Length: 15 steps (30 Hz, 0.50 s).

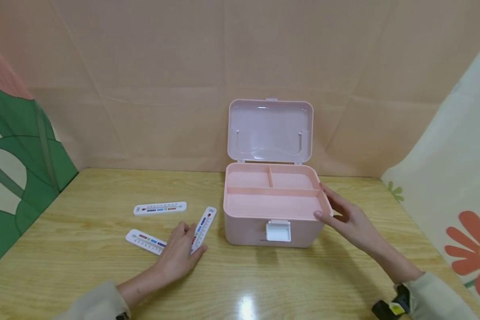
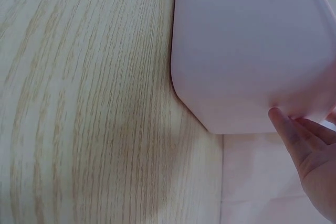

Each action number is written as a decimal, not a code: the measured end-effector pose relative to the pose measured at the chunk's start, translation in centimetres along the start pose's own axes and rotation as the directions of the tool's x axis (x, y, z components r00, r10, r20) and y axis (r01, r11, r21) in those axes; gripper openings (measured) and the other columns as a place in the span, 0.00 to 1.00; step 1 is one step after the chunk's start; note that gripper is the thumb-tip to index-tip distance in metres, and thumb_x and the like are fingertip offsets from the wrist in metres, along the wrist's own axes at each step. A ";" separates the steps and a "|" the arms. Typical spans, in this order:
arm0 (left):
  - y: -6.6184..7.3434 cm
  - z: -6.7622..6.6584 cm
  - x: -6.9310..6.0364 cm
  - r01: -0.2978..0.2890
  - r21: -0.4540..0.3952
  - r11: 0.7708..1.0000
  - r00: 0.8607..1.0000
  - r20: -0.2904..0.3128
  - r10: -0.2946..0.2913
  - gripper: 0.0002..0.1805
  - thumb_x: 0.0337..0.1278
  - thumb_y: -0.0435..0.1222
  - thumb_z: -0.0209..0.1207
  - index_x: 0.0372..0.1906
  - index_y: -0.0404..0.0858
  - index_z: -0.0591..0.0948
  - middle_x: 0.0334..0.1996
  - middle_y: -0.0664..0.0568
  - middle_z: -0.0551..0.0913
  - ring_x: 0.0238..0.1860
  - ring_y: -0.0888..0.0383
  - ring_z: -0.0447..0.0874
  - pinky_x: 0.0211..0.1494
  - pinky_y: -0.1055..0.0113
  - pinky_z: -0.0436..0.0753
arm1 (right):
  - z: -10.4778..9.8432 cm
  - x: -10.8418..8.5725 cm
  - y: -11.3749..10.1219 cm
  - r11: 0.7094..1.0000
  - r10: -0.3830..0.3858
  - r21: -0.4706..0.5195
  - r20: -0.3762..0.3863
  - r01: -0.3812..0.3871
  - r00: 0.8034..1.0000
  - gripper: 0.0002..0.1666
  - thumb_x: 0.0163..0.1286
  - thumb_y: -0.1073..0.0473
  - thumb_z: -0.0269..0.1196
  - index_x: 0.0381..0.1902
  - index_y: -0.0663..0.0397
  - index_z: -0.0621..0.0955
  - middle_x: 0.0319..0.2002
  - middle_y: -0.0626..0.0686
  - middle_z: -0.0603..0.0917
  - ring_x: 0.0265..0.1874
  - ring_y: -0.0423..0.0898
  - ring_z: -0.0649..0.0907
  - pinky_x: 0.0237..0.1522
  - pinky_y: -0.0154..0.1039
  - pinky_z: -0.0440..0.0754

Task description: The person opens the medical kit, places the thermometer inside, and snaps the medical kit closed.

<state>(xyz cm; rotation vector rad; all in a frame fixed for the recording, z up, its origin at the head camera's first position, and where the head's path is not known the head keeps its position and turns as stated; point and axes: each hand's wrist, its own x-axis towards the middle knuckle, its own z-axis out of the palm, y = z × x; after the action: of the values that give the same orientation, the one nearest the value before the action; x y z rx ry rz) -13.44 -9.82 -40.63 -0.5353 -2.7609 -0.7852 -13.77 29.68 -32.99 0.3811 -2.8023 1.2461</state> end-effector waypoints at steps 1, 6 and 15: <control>0.0 0.0 0.0 -0.003 -0.006 1.000 1.000 -0.004 0.003 0.33 0.49 0.37 0.69 0.57 0.21 0.73 0.36 0.47 0.71 0.35 0.57 0.68 0.39 0.63 0.73 | 0.0 0.0 0.0 1.000 0.002 -0.002 0.000 -0.002 1.000 0.43 0.70 0.52 0.60 0.76 0.39 0.53 0.74 0.60 0.57 0.67 0.65 0.65 0.55 0.53 0.75; 0.1 0.0 0.0 -0.008 -0.025 1.000 1.000 -0.017 0.007 0.30 0.49 0.35 0.68 0.56 0.23 0.75 0.35 0.48 0.71 0.35 0.57 0.68 0.39 0.62 0.74 | 0.0 0.0 0.0 1.000 -0.001 -0.008 -0.003 0.001 1.000 0.43 0.70 0.53 0.60 0.76 0.39 0.52 0.74 0.60 0.57 0.67 0.65 0.65 0.54 0.53 0.75; 0.3 -0.1 0.1 0.002 -0.022 1.000 1.000 -0.020 -0.002 0.23 0.49 0.32 0.67 0.50 0.22 0.78 0.34 0.47 0.71 0.32 0.58 0.67 0.35 0.65 0.72 | 0.0 0.1 0.2 1.000 -0.017 -0.004 -0.006 0.017 1.000 0.43 0.69 0.54 0.61 0.76 0.41 0.53 0.74 0.59 0.57 0.67 0.64 0.66 0.52 0.36 0.80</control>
<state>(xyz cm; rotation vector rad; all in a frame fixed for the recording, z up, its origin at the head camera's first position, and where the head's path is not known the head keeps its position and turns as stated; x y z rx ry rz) -13.41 -9.63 -40.42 -0.5260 -2.7379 -0.8177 -13.85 29.74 -33.13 0.3991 -2.7899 1.2367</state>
